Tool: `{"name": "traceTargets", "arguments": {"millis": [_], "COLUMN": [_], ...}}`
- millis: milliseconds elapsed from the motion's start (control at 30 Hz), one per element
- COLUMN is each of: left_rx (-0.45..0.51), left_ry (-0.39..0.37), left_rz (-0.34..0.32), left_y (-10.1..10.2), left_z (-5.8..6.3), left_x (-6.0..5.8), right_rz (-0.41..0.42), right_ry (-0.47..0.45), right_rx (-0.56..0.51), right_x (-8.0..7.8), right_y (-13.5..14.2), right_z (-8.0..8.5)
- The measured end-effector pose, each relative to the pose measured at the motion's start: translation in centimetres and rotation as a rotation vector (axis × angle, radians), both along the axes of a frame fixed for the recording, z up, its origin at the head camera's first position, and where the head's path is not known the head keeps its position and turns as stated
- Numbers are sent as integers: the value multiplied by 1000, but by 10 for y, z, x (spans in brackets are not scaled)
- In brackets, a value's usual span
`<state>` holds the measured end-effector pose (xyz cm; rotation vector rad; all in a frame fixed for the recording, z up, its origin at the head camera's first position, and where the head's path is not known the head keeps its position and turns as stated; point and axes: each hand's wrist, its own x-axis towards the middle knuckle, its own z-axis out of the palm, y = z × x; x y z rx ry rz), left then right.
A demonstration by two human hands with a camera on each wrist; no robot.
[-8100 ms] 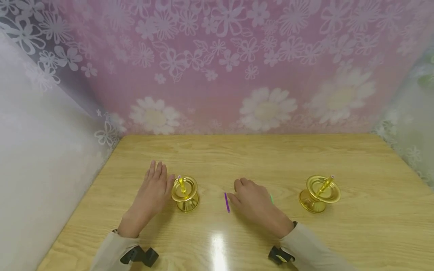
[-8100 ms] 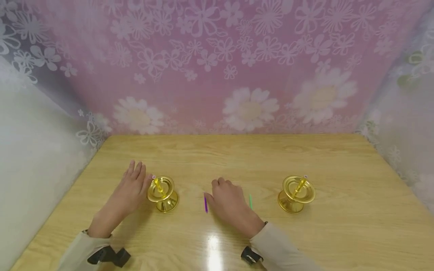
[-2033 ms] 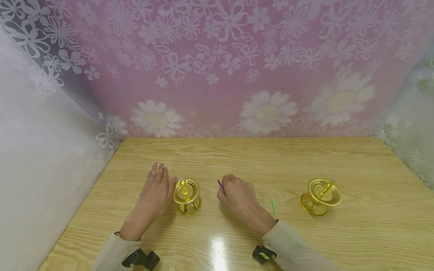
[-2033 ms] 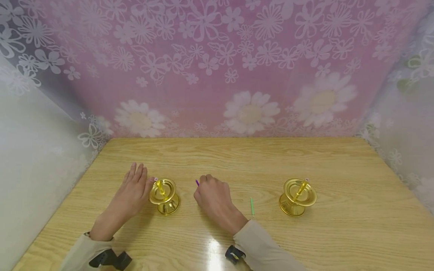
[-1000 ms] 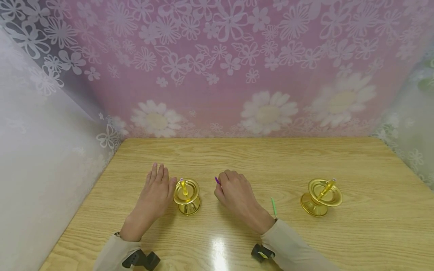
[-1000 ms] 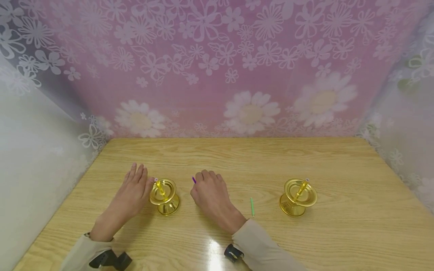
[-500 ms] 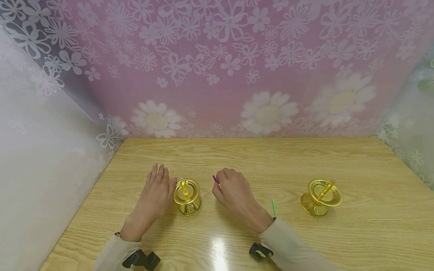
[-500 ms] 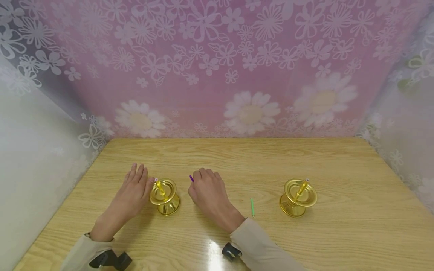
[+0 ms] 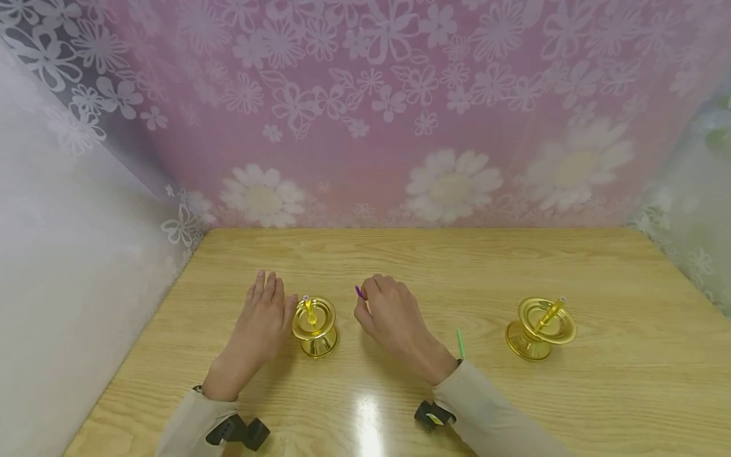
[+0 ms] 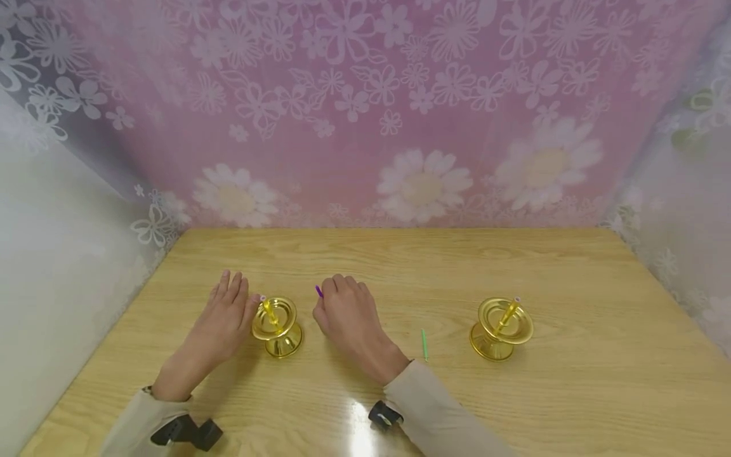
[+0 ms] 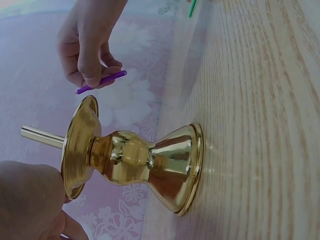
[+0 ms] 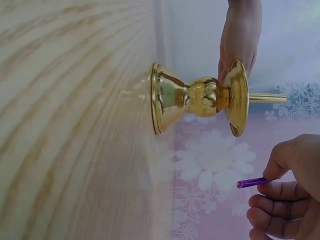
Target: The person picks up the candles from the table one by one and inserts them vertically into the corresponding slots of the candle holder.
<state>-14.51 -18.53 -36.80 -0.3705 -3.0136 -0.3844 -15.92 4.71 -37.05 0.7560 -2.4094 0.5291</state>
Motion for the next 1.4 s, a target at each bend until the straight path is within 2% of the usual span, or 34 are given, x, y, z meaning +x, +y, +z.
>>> {"name": "traceTargets", "arguments": {"millis": [467, 767, 1033, 1133, 1267, 1400], "left_rx": [-5, 12, -4, 17, 18, 22], "left_ry": [-34, -20, 0, -6, -16, -17], "left_rz": [4, -8, 9, 2, 5, 11], "left_y": [1, 4, -4, -3, 0, 1], "left_z": [1, 1, 1, 0, 0, 0], "left_x": [-4, -6, 3, 2, 0, -1], "right_rz": [3, 11, 101, 128, 204, 289], "right_ry": [-36, -33, -62, -115, -207, -234], "right_rx": [-18, -53, -93, -123, -179, -247], "right_x": [-2, -3, 1, 1, 1, -1], "right_y": [-1, 2, -7, -8, -11, -16], "right_z": [6, 10, 14, 17, 23, 28]}}
